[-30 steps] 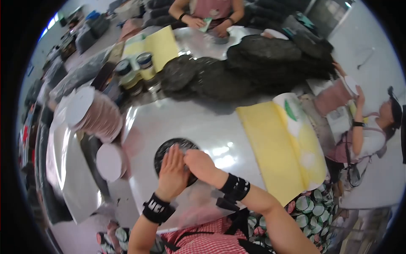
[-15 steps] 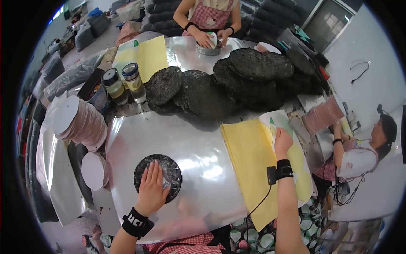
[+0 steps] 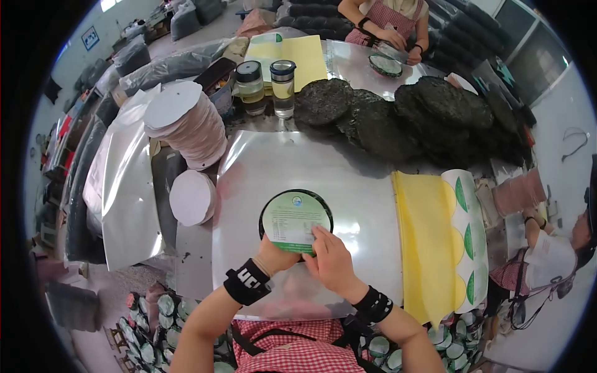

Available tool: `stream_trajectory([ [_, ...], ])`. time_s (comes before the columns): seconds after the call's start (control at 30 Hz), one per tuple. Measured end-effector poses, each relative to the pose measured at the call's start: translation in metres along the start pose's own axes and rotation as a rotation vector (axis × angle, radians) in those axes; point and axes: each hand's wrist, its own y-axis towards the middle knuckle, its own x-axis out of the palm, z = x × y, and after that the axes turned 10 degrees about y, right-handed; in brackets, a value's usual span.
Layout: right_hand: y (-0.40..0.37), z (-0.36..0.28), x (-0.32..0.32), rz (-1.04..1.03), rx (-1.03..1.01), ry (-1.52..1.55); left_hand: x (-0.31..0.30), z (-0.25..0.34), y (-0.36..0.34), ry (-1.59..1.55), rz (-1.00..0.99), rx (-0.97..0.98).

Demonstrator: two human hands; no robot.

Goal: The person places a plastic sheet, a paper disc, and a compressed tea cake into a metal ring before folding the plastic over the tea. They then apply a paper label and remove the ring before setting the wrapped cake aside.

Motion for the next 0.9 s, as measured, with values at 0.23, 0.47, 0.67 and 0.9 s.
stream_trajectory([
  [0.23, 0.054, 0.013, -0.011, -0.057, 0.043, 0.357, -0.006, -0.001, -0.002, -0.371, -0.139, -0.13],
  [0.47, 0.061, 0.014, 0.037, -0.327, -0.009, 0.016, -0.054, -0.053, -0.046, -0.944, 0.305, -0.512],
  [0.67, 0.062, 0.017, 0.049, -0.44, -0.036, -0.084, -0.048, -0.029, -0.034, -0.492, 0.022, -0.641],
  [0.9, 0.056, 0.016, 0.041, -0.244, -0.038, 0.092, -0.069, 0.056, -0.028, 0.009, 0.219, -0.166],
])
